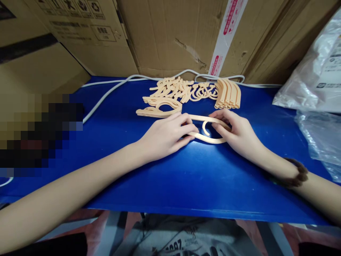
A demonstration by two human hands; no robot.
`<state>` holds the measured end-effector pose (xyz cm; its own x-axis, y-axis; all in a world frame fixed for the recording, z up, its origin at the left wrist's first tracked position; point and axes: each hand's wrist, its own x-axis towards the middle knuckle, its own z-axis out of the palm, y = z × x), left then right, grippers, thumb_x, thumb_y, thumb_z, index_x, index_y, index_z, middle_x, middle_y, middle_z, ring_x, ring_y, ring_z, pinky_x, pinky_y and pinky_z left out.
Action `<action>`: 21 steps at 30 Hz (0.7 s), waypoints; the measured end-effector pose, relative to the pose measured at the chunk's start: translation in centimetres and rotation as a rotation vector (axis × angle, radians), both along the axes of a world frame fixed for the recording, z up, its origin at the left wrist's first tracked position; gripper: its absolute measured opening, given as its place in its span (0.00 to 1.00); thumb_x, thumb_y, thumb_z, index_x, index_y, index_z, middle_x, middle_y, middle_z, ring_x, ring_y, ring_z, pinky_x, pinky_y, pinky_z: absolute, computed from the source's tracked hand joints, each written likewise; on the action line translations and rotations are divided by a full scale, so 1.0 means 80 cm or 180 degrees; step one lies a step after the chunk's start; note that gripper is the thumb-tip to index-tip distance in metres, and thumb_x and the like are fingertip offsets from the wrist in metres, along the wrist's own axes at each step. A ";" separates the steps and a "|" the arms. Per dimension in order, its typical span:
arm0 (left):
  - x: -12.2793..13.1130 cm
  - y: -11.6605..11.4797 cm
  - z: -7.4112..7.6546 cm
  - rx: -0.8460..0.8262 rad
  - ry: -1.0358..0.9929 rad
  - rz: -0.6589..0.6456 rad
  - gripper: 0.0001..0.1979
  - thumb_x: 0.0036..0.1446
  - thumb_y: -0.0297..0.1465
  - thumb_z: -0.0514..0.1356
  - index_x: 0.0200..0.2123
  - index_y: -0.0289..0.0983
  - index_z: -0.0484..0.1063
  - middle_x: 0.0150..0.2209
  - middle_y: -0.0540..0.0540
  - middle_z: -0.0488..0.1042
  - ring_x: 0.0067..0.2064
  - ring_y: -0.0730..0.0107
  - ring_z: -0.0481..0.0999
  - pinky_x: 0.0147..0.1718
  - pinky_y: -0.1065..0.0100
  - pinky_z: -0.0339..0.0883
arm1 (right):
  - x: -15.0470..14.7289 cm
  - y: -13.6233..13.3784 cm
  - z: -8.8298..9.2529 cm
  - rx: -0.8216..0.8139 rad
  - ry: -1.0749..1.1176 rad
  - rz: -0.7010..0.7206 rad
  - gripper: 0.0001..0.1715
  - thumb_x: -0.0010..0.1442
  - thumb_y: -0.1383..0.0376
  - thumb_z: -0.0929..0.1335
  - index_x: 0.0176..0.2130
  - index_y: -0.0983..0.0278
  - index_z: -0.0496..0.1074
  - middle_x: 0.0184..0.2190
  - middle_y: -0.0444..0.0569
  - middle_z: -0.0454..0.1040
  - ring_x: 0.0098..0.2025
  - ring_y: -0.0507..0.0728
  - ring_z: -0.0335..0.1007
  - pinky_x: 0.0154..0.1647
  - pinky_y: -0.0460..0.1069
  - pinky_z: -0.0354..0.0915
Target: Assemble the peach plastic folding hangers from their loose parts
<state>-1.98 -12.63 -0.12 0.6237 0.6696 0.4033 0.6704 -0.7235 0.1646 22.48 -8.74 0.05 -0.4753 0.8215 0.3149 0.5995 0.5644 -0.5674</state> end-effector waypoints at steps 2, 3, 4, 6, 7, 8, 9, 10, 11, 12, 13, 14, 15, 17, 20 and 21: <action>0.000 0.001 -0.001 -0.0051 -0.0074 -0.0014 0.12 0.70 0.34 0.53 0.47 0.37 0.75 0.43 0.45 0.74 0.46 0.62 0.73 0.43 0.64 0.68 | 0.000 0.000 0.000 -0.0015 -0.0049 -0.0024 0.10 0.64 0.65 0.65 0.45 0.64 0.72 0.38 0.50 0.78 0.37 0.58 0.72 0.39 0.52 0.65; 0.000 0.001 -0.001 -0.0070 -0.0105 -0.0009 0.12 0.70 0.33 0.53 0.47 0.36 0.74 0.43 0.45 0.74 0.46 0.62 0.73 0.44 0.64 0.68 | 0.000 0.001 0.000 0.0002 -0.0087 -0.0030 0.11 0.64 0.64 0.65 0.45 0.64 0.72 0.37 0.50 0.78 0.37 0.57 0.72 0.39 0.52 0.64; 0.000 0.002 -0.001 -0.0084 -0.0128 -0.0005 0.11 0.69 0.32 0.53 0.47 0.36 0.74 0.43 0.45 0.75 0.47 0.62 0.73 0.44 0.63 0.68 | 0.001 0.002 0.000 0.0036 -0.0142 -0.0029 0.11 0.65 0.64 0.65 0.45 0.64 0.72 0.38 0.50 0.77 0.37 0.57 0.71 0.38 0.52 0.64; -0.001 0.002 -0.002 -0.0124 -0.0137 -0.0029 0.10 0.68 0.30 0.54 0.46 0.35 0.73 0.43 0.46 0.75 0.47 0.62 0.73 0.46 0.63 0.68 | 0.002 0.004 0.000 0.0135 -0.0270 -0.0028 0.11 0.65 0.63 0.65 0.45 0.64 0.73 0.38 0.51 0.77 0.37 0.58 0.71 0.38 0.52 0.63; -0.001 0.003 -0.002 -0.0152 -0.0131 -0.0061 0.09 0.68 0.29 0.54 0.46 0.36 0.73 0.43 0.46 0.75 0.46 0.62 0.73 0.46 0.63 0.68 | 0.003 0.005 -0.001 0.0183 -0.0331 -0.0018 0.11 0.65 0.63 0.65 0.45 0.64 0.73 0.39 0.51 0.76 0.38 0.58 0.70 0.38 0.52 0.63; -0.002 0.003 -0.002 -0.0190 -0.0125 -0.0100 0.09 0.68 0.28 0.53 0.45 0.36 0.73 0.43 0.46 0.75 0.46 0.63 0.73 0.47 0.63 0.68 | 0.005 0.007 -0.001 0.0233 -0.0385 -0.0012 0.11 0.65 0.63 0.65 0.45 0.63 0.73 0.39 0.51 0.76 0.38 0.58 0.70 0.38 0.52 0.63; -0.002 0.003 -0.002 -0.0235 -0.0122 -0.0133 0.09 0.68 0.28 0.53 0.46 0.36 0.73 0.43 0.47 0.75 0.46 0.63 0.73 0.47 0.64 0.68 | 0.006 0.008 -0.001 0.0280 -0.0435 -0.0006 0.10 0.65 0.63 0.65 0.45 0.63 0.73 0.39 0.52 0.75 0.39 0.59 0.70 0.38 0.52 0.63; -0.003 0.004 -0.002 -0.0281 -0.0127 -0.0159 0.09 0.69 0.28 0.53 0.46 0.36 0.73 0.44 0.46 0.75 0.46 0.64 0.73 0.46 0.64 0.68 | 0.007 0.010 -0.002 0.0320 -0.0476 0.0002 0.10 0.65 0.63 0.65 0.44 0.63 0.74 0.39 0.52 0.75 0.39 0.59 0.70 0.38 0.52 0.63; -0.003 0.004 -0.002 -0.0322 -0.0142 -0.0180 0.10 0.69 0.28 0.53 0.46 0.36 0.73 0.45 0.46 0.75 0.46 0.64 0.74 0.46 0.64 0.68 | 0.008 0.011 -0.003 0.0355 -0.0506 0.0010 0.10 0.65 0.63 0.65 0.44 0.63 0.74 0.38 0.52 0.74 0.39 0.59 0.70 0.39 0.53 0.64; -0.003 0.004 -0.002 -0.0352 -0.0162 -0.0200 0.10 0.70 0.29 0.52 0.47 0.36 0.73 0.45 0.46 0.75 0.46 0.65 0.74 0.46 0.65 0.68 | 0.009 0.012 -0.003 0.0391 -0.0527 0.0015 0.10 0.65 0.64 0.65 0.44 0.63 0.74 0.38 0.52 0.74 0.40 0.59 0.70 0.39 0.53 0.64; -0.002 0.004 -0.002 -0.0377 -0.0175 -0.0220 0.10 0.70 0.29 0.52 0.47 0.36 0.73 0.45 0.46 0.75 0.46 0.65 0.74 0.46 0.65 0.68 | 0.010 0.013 -0.004 0.0427 -0.0538 0.0014 0.10 0.65 0.64 0.65 0.44 0.63 0.74 0.38 0.52 0.74 0.40 0.60 0.70 0.40 0.53 0.64; -0.001 0.004 -0.002 -0.0387 -0.0182 -0.0236 0.10 0.70 0.29 0.52 0.47 0.36 0.73 0.45 0.46 0.75 0.46 0.65 0.74 0.45 0.65 0.68 | 0.010 0.014 -0.005 0.0461 -0.0546 0.0015 0.10 0.65 0.64 0.65 0.44 0.63 0.74 0.38 0.52 0.74 0.41 0.60 0.70 0.41 0.53 0.65; 0.000 0.004 -0.002 -0.0399 -0.0185 -0.0243 0.11 0.71 0.30 0.52 0.47 0.36 0.73 0.45 0.46 0.75 0.46 0.66 0.74 0.45 0.65 0.68 | 0.011 0.014 -0.006 0.0491 -0.0556 0.0023 0.10 0.65 0.64 0.65 0.44 0.63 0.74 0.39 0.52 0.74 0.42 0.60 0.71 0.42 0.54 0.65; 0.001 0.002 0.001 -0.0420 -0.0213 -0.0212 0.11 0.71 0.32 0.52 0.48 0.36 0.73 0.46 0.45 0.74 0.46 0.65 0.74 0.44 0.65 0.68 | 0.012 0.014 -0.007 0.0556 -0.0593 0.0058 0.10 0.66 0.64 0.65 0.44 0.63 0.74 0.40 0.53 0.74 0.44 0.61 0.71 0.43 0.54 0.66; 0.001 0.001 0.009 -0.0379 -0.0328 -0.0076 0.12 0.70 0.33 0.54 0.49 0.35 0.72 0.48 0.43 0.74 0.48 0.63 0.74 0.46 0.63 0.68 | 0.012 0.011 -0.005 0.0741 -0.0683 0.0148 0.11 0.66 0.65 0.65 0.46 0.64 0.74 0.41 0.55 0.73 0.46 0.62 0.71 0.45 0.55 0.67; -0.001 0.002 0.013 -0.0327 -0.0371 0.0001 0.12 0.70 0.33 0.54 0.49 0.35 0.73 0.48 0.43 0.74 0.49 0.62 0.74 0.48 0.63 0.68 | 0.011 0.009 -0.003 0.0859 -0.0706 0.0169 0.12 0.66 0.65 0.65 0.47 0.65 0.74 0.42 0.55 0.73 0.46 0.62 0.71 0.45 0.56 0.67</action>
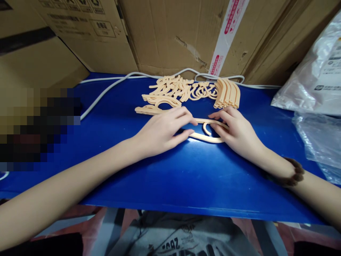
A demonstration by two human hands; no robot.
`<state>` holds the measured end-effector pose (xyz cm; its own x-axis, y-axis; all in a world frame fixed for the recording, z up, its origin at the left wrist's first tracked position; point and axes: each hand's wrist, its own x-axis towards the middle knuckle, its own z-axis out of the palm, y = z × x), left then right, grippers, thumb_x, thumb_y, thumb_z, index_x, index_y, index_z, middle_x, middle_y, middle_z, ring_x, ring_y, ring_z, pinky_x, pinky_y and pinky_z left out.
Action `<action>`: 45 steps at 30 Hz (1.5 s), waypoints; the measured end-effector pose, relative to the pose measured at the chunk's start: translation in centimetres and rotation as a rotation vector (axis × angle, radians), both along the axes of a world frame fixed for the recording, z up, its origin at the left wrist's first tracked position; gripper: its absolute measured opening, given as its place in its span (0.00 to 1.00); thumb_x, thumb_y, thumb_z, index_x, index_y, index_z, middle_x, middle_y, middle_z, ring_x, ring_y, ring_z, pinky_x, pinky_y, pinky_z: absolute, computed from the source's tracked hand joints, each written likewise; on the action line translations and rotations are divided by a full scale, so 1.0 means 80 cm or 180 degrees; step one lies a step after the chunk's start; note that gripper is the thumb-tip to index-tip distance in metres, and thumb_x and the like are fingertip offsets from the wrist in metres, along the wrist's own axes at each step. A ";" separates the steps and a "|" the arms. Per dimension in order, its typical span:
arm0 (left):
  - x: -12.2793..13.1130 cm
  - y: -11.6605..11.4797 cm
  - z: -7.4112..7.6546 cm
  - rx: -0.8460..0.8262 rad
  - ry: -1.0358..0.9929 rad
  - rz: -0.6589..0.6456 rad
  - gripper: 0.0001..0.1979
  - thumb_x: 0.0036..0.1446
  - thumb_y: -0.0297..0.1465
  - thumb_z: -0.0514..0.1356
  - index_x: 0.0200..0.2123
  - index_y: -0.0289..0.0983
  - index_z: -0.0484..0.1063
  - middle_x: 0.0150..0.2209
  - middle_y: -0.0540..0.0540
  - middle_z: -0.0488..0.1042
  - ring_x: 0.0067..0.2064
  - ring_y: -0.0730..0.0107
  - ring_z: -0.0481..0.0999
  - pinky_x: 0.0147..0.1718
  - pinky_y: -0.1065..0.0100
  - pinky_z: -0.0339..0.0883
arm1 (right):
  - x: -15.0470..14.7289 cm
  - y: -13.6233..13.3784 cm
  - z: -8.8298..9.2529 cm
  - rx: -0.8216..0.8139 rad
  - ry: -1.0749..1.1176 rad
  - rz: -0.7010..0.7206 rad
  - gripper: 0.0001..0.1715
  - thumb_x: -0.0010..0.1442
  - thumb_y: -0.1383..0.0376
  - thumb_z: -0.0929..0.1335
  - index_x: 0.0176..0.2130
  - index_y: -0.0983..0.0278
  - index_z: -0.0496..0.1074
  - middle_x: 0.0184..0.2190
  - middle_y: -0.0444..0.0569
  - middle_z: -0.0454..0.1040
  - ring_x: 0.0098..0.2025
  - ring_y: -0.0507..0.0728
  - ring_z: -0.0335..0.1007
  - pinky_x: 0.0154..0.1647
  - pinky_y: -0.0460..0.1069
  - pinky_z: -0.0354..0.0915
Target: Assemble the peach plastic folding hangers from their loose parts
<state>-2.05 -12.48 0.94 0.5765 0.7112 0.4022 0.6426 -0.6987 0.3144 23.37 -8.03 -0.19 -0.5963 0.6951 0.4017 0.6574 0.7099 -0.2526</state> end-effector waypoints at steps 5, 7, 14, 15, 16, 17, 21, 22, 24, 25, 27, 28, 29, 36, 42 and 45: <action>-0.025 0.031 0.021 0.0024 -0.0174 0.0590 0.10 0.66 0.31 0.55 0.45 0.38 0.74 0.46 0.45 0.76 0.49 0.62 0.75 0.48 0.61 0.68 | -0.010 -0.020 0.013 0.0715 -0.0162 0.0328 0.11 0.69 0.66 0.64 0.46 0.67 0.75 0.41 0.55 0.74 0.43 0.61 0.69 0.42 0.55 0.65; -0.040 0.056 0.024 -0.0106 -0.0181 0.0804 0.10 0.65 0.32 0.54 0.44 0.38 0.75 0.44 0.45 0.76 0.45 0.62 0.75 0.46 0.61 0.68 | -0.014 -0.029 0.015 0.0874 -0.0339 0.0579 0.12 0.69 0.65 0.65 0.45 0.67 0.76 0.40 0.54 0.74 0.39 0.59 0.68 0.39 0.53 0.64; -0.074 0.144 0.015 -0.0291 -0.0035 0.1612 0.12 0.60 0.35 0.55 0.43 0.40 0.75 0.42 0.47 0.76 0.41 0.65 0.69 0.48 0.57 0.63 | -0.022 -0.042 0.012 0.1229 -0.0840 0.0939 0.16 0.69 0.61 0.66 0.46 0.71 0.76 0.39 0.55 0.74 0.39 0.58 0.68 0.40 0.51 0.64; -0.075 0.153 0.013 -0.0294 -0.0028 0.1682 0.12 0.60 0.36 0.55 0.43 0.40 0.75 0.42 0.47 0.77 0.41 0.65 0.69 0.47 0.57 0.63 | -0.023 -0.042 0.012 0.1221 -0.0831 0.0929 0.16 0.69 0.61 0.66 0.46 0.71 0.76 0.39 0.55 0.75 0.39 0.58 0.68 0.40 0.51 0.64; -0.075 0.161 0.011 -0.0298 -0.0019 0.1738 0.13 0.60 0.37 0.55 0.43 0.40 0.76 0.41 0.46 0.77 0.41 0.65 0.69 0.46 0.58 0.62 | -0.023 -0.041 0.012 0.1206 -0.0811 0.0911 0.16 0.69 0.61 0.66 0.46 0.72 0.76 0.39 0.55 0.75 0.39 0.58 0.68 0.41 0.51 0.64; -0.074 0.169 0.010 -0.0302 0.0001 0.1805 0.14 0.60 0.39 0.55 0.42 0.40 0.76 0.41 0.46 0.78 0.41 0.64 0.69 0.45 0.59 0.62 | -0.023 -0.041 0.012 0.1190 -0.0795 0.0888 0.16 0.69 0.60 0.66 0.46 0.72 0.75 0.39 0.55 0.75 0.39 0.58 0.69 0.41 0.51 0.65; -0.072 0.192 0.008 -0.0445 0.0127 0.2117 0.15 0.58 0.40 0.59 0.41 0.36 0.77 0.40 0.44 0.78 0.40 0.65 0.69 0.43 0.61 0.61 | -0.023 -0.038 0.011 0.1078 -0.0843 0.0868 0.15 0.71 0.60 0.64 0.43 0.69 0.75 0.37 0.54 0.74 0.39 0.58 0.69 0.41 0.51 0.66; -0.072 0.196 0.008 -0.0511 0.0143 0.2161 0.15 0.58 0.40 0.60 0.40 0.35 0.77 0.39 0.45 0.78 0.39 0.66 0.68 0.43 0.61 0.61 | -0.022 -0.038 0.011 0.1037 -0.0865 0.0900 0.15 0.71 0.61 0.63 0.41 0.68 0.75 0.37 0.54 0.74 0.40 0.58 0.69 0.42 0.51 0.66; -0.073 0.204 0.007 -0.0600 0.0123 0.2204 0.15 0.58 0.40 0.61 0.41 0.34 0.76 0.38 0.47 0.77 0.38 0.70 0.66 0.44 0.63 0.61 | -0.022 -0.037 0.010 0.0975 -0.0890 0.0973 0.15 0.72 0.63 0.62 0.38 0.68 0.74 0.36 0.54 0.73 0.41 0.59 0.70 0.45 0.52 0.66; -0.073 0.207 0.006 -0.0619 0.0101 0.2196 0.16 0.58 0.41 0.61 0.42 0.34 0.75 0.37 0.49 0.76 0.38 0.72 0.65 0.44 0.65 0.60 | -0.022 -0.037 0.010 0.0956 -0.0899 0.1001 0.15 0.72 0.63 0.62 0.37 0.67 0.73 0.35 0.53 0.73 0.41 0.59 0.69 0.46 0.52 0.66; -0.073 0.212 0.003 -0.0640 0.0041 0.2229 0.17 0.58 0.41 0.61 0.43 0.34 0.75 0.36 0.52 0.73 0.38 0.75 0.63 0.43 0.68 0.59 | -0.022 -0.036 0.009 0.0924 -0.0895 0.1017 0.15 0.72 0.64 0.61 0.37 0.67 0.72 0.34 0.53 0.73 0.39 0.58 0.68 0.44 0.52 0.66; -0.073 0.212 0.003 -0.0680 -0.0012 0.2232 0.17 0.58 0.41 0.62 0.44 0.34 0.74 0.35 0.54 0.72 0.37 0.77 0.62 0.41 0.69 0.59 | -0.022 -0.036 0.009 0.0912 -0.0877 0.1022 0.15 0.72 0.64 0.61 0.37 0.67 0.72 0.34 0.52 0.73 0.38 0.58 0.68 0.43 0.52 0.65; -0.073 0.212 0.003 -0.0733 -0.0072 0.2168 0.18 0.58 0.41 0.62 0.44 0.34 0.74 0.33 0.55 0.70 0.37 0.78 0.61 0.39 0.70 0.58 | -0.023 -0.036 0.010 0.0905 -0.0858 0.1024 0.16 0.72 0.63 0.60 0.37 0.67 0.72 0.33 0.52 0.73 0.37 0.58 0.67 0.42 0.52 0.65; -0.063 0.165 0.041 0.0142 -0.0225 0.1573 0.20 0.73 0.47 0.46 0.40 0.39 0.67 0.37 0.52 0.61 0.41 0.78 0.58 0.38 0.65 0.57 | -0.026 -0.041 0.015 0.1410 -0.0842 0.1170 0.16 0.74 0.64 0.60 0.37 0.66 0.72 0.28 0.47 0.72 0.31 0.55 0.64 0.34 0.50 0.58; -0.026 0.090 0.058 0.0455 -0.0721 0.1566 0.07 0.74 0.34 0.48 0.46 0.40 0.64 0.42 0.53 0.70 0.38 0.77 0.67 0.40 0.68 0.62 | -0.018 -0.041 0.013 0.1280 -0.1047 0.1098 0.14 0.74 0.64 0.59 0.42 0.66 0.70 0.33 0.46 0.74 0.29 0.52 0.69 0.29 0.49 0.56; -0.009 0.047 0.045 0.0113 -0.0697 0.1350 0.12 0.75 0.35 0.44 0.49 0.39 0.65 0.37 0.51 0.74 0.37 0.72 0.71 0.38 0.66 0.61 | -0.014 -0.039 0.013 0.1353 -0.1169 0.1021 0.13 0.75 0.64 0.58 0.46 0.65 0.69 0.34 0.46 0.75 0.28 0.51 0.70 0.27 0.49 0.55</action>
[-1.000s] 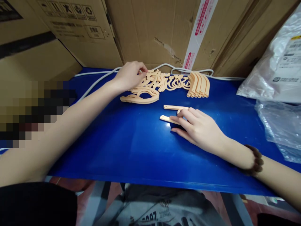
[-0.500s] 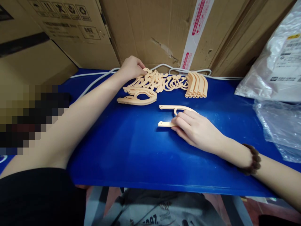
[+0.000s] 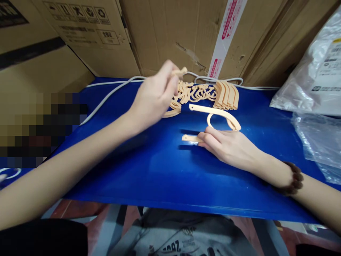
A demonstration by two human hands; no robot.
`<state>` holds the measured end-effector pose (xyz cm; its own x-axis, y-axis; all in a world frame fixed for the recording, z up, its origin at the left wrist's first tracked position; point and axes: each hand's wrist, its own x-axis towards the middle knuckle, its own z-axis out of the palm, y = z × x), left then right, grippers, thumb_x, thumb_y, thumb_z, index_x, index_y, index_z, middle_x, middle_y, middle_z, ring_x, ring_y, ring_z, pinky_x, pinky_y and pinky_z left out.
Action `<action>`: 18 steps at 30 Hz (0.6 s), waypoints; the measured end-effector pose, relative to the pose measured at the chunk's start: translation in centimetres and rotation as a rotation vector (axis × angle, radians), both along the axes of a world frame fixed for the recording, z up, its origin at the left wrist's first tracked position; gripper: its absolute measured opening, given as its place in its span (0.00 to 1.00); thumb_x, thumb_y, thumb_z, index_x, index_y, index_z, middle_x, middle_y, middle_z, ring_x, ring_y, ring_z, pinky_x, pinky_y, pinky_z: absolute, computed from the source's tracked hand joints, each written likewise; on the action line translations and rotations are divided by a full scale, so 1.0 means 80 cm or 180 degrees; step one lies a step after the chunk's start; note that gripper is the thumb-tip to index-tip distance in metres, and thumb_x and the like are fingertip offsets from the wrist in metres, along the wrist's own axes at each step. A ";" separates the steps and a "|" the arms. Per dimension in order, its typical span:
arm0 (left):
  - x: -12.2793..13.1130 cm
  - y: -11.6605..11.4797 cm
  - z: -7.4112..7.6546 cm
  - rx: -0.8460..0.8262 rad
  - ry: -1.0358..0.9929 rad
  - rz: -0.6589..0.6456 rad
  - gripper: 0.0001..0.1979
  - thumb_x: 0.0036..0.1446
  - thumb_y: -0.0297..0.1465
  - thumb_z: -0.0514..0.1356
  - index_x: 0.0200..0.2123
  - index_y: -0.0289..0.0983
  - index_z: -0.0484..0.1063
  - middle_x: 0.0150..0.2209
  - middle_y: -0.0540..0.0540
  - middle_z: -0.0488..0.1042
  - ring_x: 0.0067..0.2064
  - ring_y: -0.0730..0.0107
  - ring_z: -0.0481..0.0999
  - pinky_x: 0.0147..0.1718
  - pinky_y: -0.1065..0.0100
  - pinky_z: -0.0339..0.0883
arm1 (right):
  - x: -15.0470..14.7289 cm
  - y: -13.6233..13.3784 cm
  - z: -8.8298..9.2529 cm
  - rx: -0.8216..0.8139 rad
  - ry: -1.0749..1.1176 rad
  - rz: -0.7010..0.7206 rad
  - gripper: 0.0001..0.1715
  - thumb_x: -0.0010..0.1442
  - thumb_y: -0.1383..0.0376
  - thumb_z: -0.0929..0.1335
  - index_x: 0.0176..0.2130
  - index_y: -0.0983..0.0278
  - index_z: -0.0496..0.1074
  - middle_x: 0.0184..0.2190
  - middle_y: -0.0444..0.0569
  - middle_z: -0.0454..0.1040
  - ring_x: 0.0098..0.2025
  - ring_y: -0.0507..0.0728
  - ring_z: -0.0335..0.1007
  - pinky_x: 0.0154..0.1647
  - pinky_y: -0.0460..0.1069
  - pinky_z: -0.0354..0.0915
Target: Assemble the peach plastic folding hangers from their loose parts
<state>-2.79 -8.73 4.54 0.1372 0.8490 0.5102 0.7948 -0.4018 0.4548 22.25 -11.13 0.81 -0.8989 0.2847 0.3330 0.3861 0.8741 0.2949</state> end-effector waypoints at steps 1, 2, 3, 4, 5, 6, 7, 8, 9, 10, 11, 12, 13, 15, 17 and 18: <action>0.004 -0.013 -0.006 -0.0120 0.0102 -0.0099 0.16 0.75 0.38 0.43 0.48 0.39 0.67 0.38 0.49 0.75 0.39 0.68 0.73 0.39 0.65 0.61 | 0.000 0.001 0.000 0.0015 -0.0004 -0.0012 0.14 0.75 0.64 0.58 0.46 0.65 0.69 0.34 0.46 0.75 0.27 0.51 0.70 0.26 0.49 0.55; 0.007 -0.025 -0.011 -0.0196 0.0187 -0.0193 0.19 0.75 0.40 0.41 0.46 0.39 0.69 0.39 0.47 0.76 0.41 0.66 0.74 0.39 0.64 0.61 | 0.000 0.001 0.001 0.0006 0.0004 -0.0030 0.14 0.75 0.63 0.57 0.46 0.65 0.69 0.33 0.45 0.76 0.26 0.51 0.70 0.25 0.49 0.54; 0.009 -0.035 -0.016 -0.0261 0.0234 -0.0307 0.22 0.74 0.42 0.40 0.44 0.38 0.70 0.40 0.46 0.76 0.43 0.64 0.75 0.40 0.63 0.62 | 0.000 0.001 0.002 -0.0028 0.0021 -0.0049 0.15 0.75 0.63 0.57 0.46 0.65 0.69 0.33 0.45 0.76 0.25 0.51 0.70 0.25 0.49 0.54; 0.010 -0.043 -0.019 -0.0367 0.0259 -0.0379 0.23 0.74 0.43 0.40 0.44 0.38 0.71 0.41 0.46 0.77 0.44 0.62 0.75 0.42 0.63 0.62 | 0.000 0.002 0.003 -0.0072 0.0054 -0.0073 0.15 0.75 0.63 0.57 0.46 0.65 0.69 0.32 0.45 0.77 0.25 0.51 0.71 0.24 0.49 0.53; 0.012 -0.049 -0.022 -0.0459 0.0242 -0.0466 0.23 0.74 0.43 0.41 0.44 0.38 0.71 0.42 0.46 0.77 0.45 0.62 0.75 0.43 0.62 0.63 | 0.000 0.002 0.004 -0.0108 0.0102 -0.0097 0.15 0.75 0.63 0.57 0.46 0.65 0.69 0.31 0.45 0.77 0.25 0.51 0.71 0.23 0.49 0.53; 0.013 -0.053 -0.023 -0.0556 0.0199 -0.0532 0.22 0.74 0.43 0.42 0.43 0.38 0.71 0.42 0.46 0.77 0.46 0.61 0.74 0.44 0.62 0.63 | 0.000 0.002 0.004 -0.0134 0.0152 -0.0123 0.15 0.75 0.63 0.57 0.46 0.66 0.69 0.30 0.45 0.78 0.25 0.51 0.72 0.23 0.49 0.53; 0.014 -0.054 -0.023 -0.0651 0.0136 -0.0579 0.21 0.73 0.43 0.43 0.42 0.38 0.71 0.41 0.47 0.77 0.46 0.62 0.74 0.45 0.62 0.62 | 0.000 0.003 0.004 -0.0152 0.0197 -0.0147 0.15 0.75 0.63 0.57 0.46 0.66 0.70 0.29 0.45 0.78 0.25 0.51 0.73 0.23 0.49 0.53; 0.015 -0.055 -0.023 -0.0735 0.0070 -0.0605 0.20 0.73 0.42 0.45 0.41 0.38 0.71 0.40 0.47 0.77 0.44 0.62 0.74 0.44 0.62 0.62 | 0.000 0.003 0.005 -0.0165 0.0237 -0.0172 0.15 0.74 0.63 0.57 0.45 0.66 0.70 0.28 0.45 0.78 0.25 0.51 0.73 0.22 0.49 0.53; 0.016 -0.054 -0.022 -0.0803 0.0013 -0.0606 0.18 0.72 0.42 0.47 0.39 0.38 0.70 0.38 0.48 0.77 0.42 0.63 0.74 0.42 0.63 0.62 | 0.000 0.003 0.005 -0.0182 0.0270 -0.0207 0.15 0.74 0.63 0.58 0.44 0.66 0.70 0.28 0.46 0.78 0.25 0.52 0.73 0.23 0.49 0.53; 0.017 -0.053 -0.022 -0.0849 -0.0033 -0.0601 0.16 0.71 0.41 0.49 0.37 0.38 0.70 0.35 0.49 0.76 0.39 0.65 0.74 0.38 0.65 0.61 | 0.000 0.003 0.005 -0.0209 0.0299 -0.0249 0.15 0.73 0.62 0.58 0.43 0.65 0.71 0.28 0.46 0.79 0.25 0.52 0.73 0.23 0.49 0.52; 0.017 -0.052 -0.022 -0.0881 -0.0071 -0.0601 0.15 0.70 0.41 0.51 0.36 0.38 0.69 0.32 0.50 0.74 0.36 0.67 0.73 0.35 0.66 0.59 | 0.001 0.003 0.005 -0.0249 0.0317 -0.0299 0.15 0.73 0.62 0.58 0.43 0.65 0.71 0.28 0.47 0.79 0.26 0.52 0.74 0.23 0.49 0.52; 0.018 -0.051 -0.022 -0.0904 -0.0107 -0.0614 0.14 0.69 0.40 0.52 0.35 0.38 0.67 0.30 0.51 0.73 0.33 0.69 0.71 0.32 0.67 0.57 | 0.001 0.003 0.005 -0.0277 0.0335 -0.0359 0.15 0.72 0.61 0.59 0.42 0.65 0.71 0.28 0.47 0.79 0.26 0.52 0.74 0.23 0.49 0.52; 0.018 -0.050 -0.024 -0.0919 -0.0148 -0.0646 0.14 0.69 0.40 0.52 0.34 0.38 0.66 0.28 0.52 0.71 0.30 0.71 0.69 0.29 0.67 0.55 | 0.001 0.003 0.005 -0.0281 0.0358 -0.0418 0.16 0.72 0.61 0.59 0.42 0.65 0.71 0.28 0.47 0.80 0.26 0.53 0.74 0.23 0.49 0.52; 0.018 -0.049 -0.028 -0.0957 -0.0209 -0.0751 0.15 0.69 0.40 0.51 0.32 0.38 0.64 0.26 0.53 0.68 0.27 0.73 0.66 0.28 0.68 0.53 | 0.001 0.002 0.005 -0.0248 0.0400 -0.0521 0.16 0.72 0.59 0.59 0.42 0.64 0.72 0.29 0.47 0.80 0.25 0.53 0.73 0.23 0.49 0.52; 0.017 -0.050 -0.033 -0.1011 -0.0198 -0.0853 0.16 0.70 0.41 0.49 0.31 0.38 0.63 0.27 0.53 0.68 0.28 0.73 0.66 0.29 0.68 0.54 | 0.001 0.000 0.006 -0.0194 0.0468 -0.0559 0.17 0.72 0.57 0.60 0.43 0.64 0.72 0.28 0.46 0.80 0.24 0.53 0.73 0.23 0.49 0.53; 0.016 -0.051 -0.035 -0.1053 -0.0152 -0.0901 0.17 0.70 0.41 0.49 0.32 0.38 0.63 0.28 0.52 0.69 0.29 0.72 0.67 0.29 0.68 0.55 | 0.001 -0.001 0.006 -0.0185 0.0498 -0.0557 0.17 0.72 0.56 0.61 0.43 0.64 0.73 0.28 0.46 0.80 0.24 0.53 0.73 0.23 0.48 0.54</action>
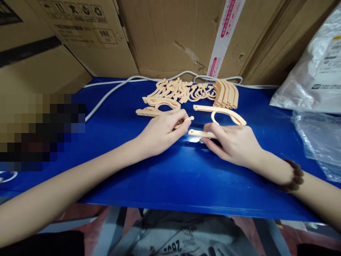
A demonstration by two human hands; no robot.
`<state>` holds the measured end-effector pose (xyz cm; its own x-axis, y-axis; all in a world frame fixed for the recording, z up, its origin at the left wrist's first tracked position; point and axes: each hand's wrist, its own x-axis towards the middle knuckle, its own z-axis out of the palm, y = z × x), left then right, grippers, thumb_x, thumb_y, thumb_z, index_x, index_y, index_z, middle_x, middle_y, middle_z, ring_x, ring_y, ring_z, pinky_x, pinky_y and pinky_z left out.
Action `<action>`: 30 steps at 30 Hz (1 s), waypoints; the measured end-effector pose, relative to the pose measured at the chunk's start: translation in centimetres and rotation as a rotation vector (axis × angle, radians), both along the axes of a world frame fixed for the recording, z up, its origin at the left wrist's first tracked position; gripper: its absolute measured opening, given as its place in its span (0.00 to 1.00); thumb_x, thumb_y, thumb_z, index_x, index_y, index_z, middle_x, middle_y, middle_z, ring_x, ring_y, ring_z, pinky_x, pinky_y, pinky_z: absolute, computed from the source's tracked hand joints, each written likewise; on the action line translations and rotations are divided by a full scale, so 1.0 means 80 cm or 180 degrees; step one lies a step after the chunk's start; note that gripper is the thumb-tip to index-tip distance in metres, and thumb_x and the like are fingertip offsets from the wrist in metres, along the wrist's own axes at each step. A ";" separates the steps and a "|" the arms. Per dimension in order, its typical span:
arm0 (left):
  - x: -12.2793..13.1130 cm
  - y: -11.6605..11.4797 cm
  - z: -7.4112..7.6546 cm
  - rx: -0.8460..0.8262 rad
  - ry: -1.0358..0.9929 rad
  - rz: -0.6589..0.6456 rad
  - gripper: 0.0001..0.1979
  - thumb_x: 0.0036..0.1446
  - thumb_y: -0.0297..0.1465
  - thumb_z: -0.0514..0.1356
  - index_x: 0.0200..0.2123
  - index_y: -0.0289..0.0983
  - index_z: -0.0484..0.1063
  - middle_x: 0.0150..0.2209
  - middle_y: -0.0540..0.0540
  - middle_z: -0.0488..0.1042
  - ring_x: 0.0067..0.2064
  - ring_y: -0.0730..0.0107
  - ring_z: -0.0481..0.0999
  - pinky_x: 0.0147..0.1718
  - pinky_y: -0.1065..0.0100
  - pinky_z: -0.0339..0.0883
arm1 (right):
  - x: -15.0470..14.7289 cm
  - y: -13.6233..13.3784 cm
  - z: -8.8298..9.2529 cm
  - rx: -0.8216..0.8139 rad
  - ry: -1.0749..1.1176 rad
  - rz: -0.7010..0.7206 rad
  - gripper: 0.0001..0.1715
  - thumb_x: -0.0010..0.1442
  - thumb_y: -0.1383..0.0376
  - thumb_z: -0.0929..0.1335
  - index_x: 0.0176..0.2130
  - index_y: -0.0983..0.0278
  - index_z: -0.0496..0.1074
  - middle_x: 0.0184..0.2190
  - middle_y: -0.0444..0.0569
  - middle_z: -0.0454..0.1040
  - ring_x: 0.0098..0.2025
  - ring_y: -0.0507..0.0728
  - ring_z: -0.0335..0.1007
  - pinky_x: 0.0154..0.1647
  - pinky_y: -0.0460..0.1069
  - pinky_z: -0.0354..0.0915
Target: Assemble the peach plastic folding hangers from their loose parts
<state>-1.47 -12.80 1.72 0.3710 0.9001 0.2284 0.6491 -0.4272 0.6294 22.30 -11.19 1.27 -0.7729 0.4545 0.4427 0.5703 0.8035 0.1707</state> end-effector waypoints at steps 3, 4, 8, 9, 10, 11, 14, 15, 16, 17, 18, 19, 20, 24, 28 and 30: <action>-0.003 -0.004 -0.003 -0.0086 0.0229 -0.0136 0.16 0.71 0.41 0.47 0.35 0.39 0.64 0.30 0.52 0.71 0.31 0.71 0.70 0.31 0.68 0.56 | 0.000 -0.002 0.000 -0.0044 0.0026 0.0048 0.18 0.72 0.57 0.61 0.48 0.64 0.75 0.32 0.46 0.82 0.29 0.53 0.76 0.26 0.48 0.57; -0.003 -0.006 -0.004 -0.0103 0.0301 -0.0181 0.16 0.71 0.41 0.46 0.36 0.39 0.65 0.29 0.52 0.71 0.31 0.70 0.70 0.30 0.68 0.56 | 0.000 -0.002 0.000 -0.0063 0.0018 0.0059 0.18 0.73 0.58 0.61 0.49 0.63 0.75 0.34 0.47 0.82 0.30 0.53 0.77 0.27 0.48 0.58; -0.006 -0.008 -0.006 -0.0213 0.0134 -0.0395 0.17 0.72 0.40 0.44 0.35 0.39 0.64 0.27 0.53 0.68 0.30 0.71 0.68 0.30 0.68 0.57 | 0.000 -0.002 -0.001 -0.0039 0.0003 0.0046 0.20 0.74 0.58 0.60 0.50 0.62 0.77 0.36 0.47 0.83 0.30 0.53 0.76 0.28 0.48 0.59; -0.006 -0.007 -0.006 -0.0262 0.0006 -0.0440 0.18 0.73 0.41 0.43 0.34 0.39 0.64 0.27 0.53 0.68 0.29 0.71 0.68 0.31 0.68 0.57 | 0.000 -0.002 -0.001 -0.0025 0.0000 0.0038 0.20 0.73 0.58 0.60 0.51 0.62 0.77 0.36 0.47 0.82 0.30 0.52 0.76 0.28 0.48 0.60; -0.006 -0.007 -0.007 -0.0312 -0.0111 -0.0476 0.19 0.73 0.41 0.42 0.34 0.39 0.64 0.27 0.53 0.68 0.29 0.72 0.68 0.31 0.68 0.58 | 0.000 -0.001 -0.001 -0.0017 -0.0008 0.0022 0.20 0.73 0.57 0.60 0.51 0.61 0.77 0.36 0.47 0.82 0.29 0.52 0.75 0.28 0.48 0.60; -0.007 -0.006 -0.007 -0.0354 -0.0188 -0.0499 0.20 0.73 0.41 0.42 0.34 0.38 0.64 0.27 0.52 0.68 0.29 0.72 0.67 0.31 0.68 0.58 | 0.000 -0.001 -0.002 -0.0016 -0.0020 0.0005 0.20 0.73 0.57 0.60 0.51 0.61 0.77 0.36 0.47 0.82 0.29 0.52 0.75 0.28 0.48 0.61; -0.009 -0.004 -0.006 -0.0426 -0.0090 -0.0547 0.20 0.73 0.41 0.42 0.33 0.39 0.64 0.26 0.52 0.68 0.28 0.72 0.67 0.31 0.68 0.58 | 0.001 0.000 -0.003 -0.0026 -0.0069 -0.0009 0.20 0.73 0.57 0.60 0.52 0.60 0.77 0.36 0.46 0.82 0.30 0.52 0.75 0.28 0.48 0.61; -0.010 -0.004 -0.005 -0.0431 0.0015 -0.0568 0.20 0.73 0.41 0.42 0.33 0.39 0.64 0.26 0.52 0.68 0.28 0.72 0.67 0.30 0.68 0.57 | 0.001 0.000 -0.003 -0.0013 -0.0083 0.0009 0.20 0.73 0.57 0.60 0.51 0.60 0.77 0.36 0.46 0.82 0.30 0.52 0.75 0.28 0.48 0.61; -0.011 -0.003 -0.004 -0.0413 0.0127 -0.0603 0.20 0.73 0.40 0.41 0.33 0.39 0.63 0.26 0.52 0.68 0.28 0.72 0.67 0.30 0.68 0.57 | 0.001 -0.001 -0.004 0.0014 -0.0087 0.0035 0.20 0.74 0.57 0.60 0.51 0.61 0.77 0.36 0.46 0.82 0.30 0.52 0.76 0.28 0.48 0.60; -0.012 -0.003 -0.003 -0.0367 0.0249 -0.0635 0.19 0.73 0.40 0.41 0.33 0.39 0.63 0.27 0.52 0.68 0.28 0.71 0.67 0.30 0.68 0.57 | 0.001 -0.001 -0.004 0.0042 -0.0089 0.0046 0.20 0.74 0.57 0.60 0.51 0.61 0.77 0.36 0.45 0.82 0.30 0.52 0.75 0.28 0.48 0.60; -0.013 -0.003 -0.003 -0.0308 0.0382 -0.0672 0.18 0.73 0.40 0.43 0.33 0.39 0.63 0.26 0.52 0.68 0.28 0.71 0.68 0.29 0.69 0.56 | 0.000 -0.001 -0.005 0.0065 -0.0089 0.0038 0.20 0.74 0.57 0.60 0.51 0.61 0.77 0.36 0.45 0.82 0.30 0.52 0.75 0.28 0.48 0.60; -0.013 -0.003 -0.002 -0.0226 0.0534 -0.0703 0.17 0.72 0.42 0.45 0.34 0.39 0.62 0.26 0.53 0.68 0.27 0.71 0.68 0.28 0.69 0.55 | 0.000 -0.002 -0.006 0.0076 -0.0095 0.0020 0.20 0.74 0.57 0.60 0.51 0.61 0.77 0.36 0.45 0.82 0.30 0.52 0.75 0.28 0.48 0.59; -0.013 -0.003 -0.002 -0.0123 0.0716 -0.0715 0.16 0.71 0.43 0.47 0.34 0.39 0.62 0.25 0.53 0.68 0.26 0.71 0.68 0.27 0.69 0.54 | -0.001 -0.002 -0.006 0.0076 -0.0105 0.0002 0.20 0.74 0.57 0.60 0.50 0.61 0.77 0.36 0.45 0.82 0.29 0.52 0.75 0.28 0.48 0.59; -0.011 -0.004 -0.003 0.0413 0.1639 -0.0544 0.15 0.71 0.43 0.50 0.36 0.39 0.64 0.22 0.52 0.68 0.23 0.68 0.69 0.22 0.69 0.47 | -0.003 -0.002 -0.007 0.0096 -0.0142 0.0063 0.19 0.74 0.57 0.60 0.49 0.61 0.77 0.36 0.44 0.82 0.30 0.52 0.75 0.27 0.49 0.58; -0.010 -0.005 -0.006 0.0983 0.2175 -0.0489 0.17 0.72 0.42 0.47 0.38 0.37 0.66 0.22 0.49 0.70 0.21 0.67 0.70 0.19 0.69 0.42 | -0.002 -0.001 -0.008 0.0085 -0.0106 0.0112 0.19 0.74 0.57 0.60 0.48 0.61 0.77 0.37 0.43 0.83 0.30 0.51 0.75 0.28 0.48 0.58; -0.011 -0.006 -0.008 0.1302 0.2243 -0.0532 0.17 0.73 0.41 0.46 0.39 0.36 0.67 0.21 0.49 0.70 0.19 0.68 0.69 0.18 0.70 0.41 | -0.001 0.000 -0.008 0.0003 -0.0070 0.0154 0.19 0.74 0.57 0.60 0.49 0.61 0.76 0.38 0.44 0.83 0.30 0.52 0.76 0.28 0.48 0.58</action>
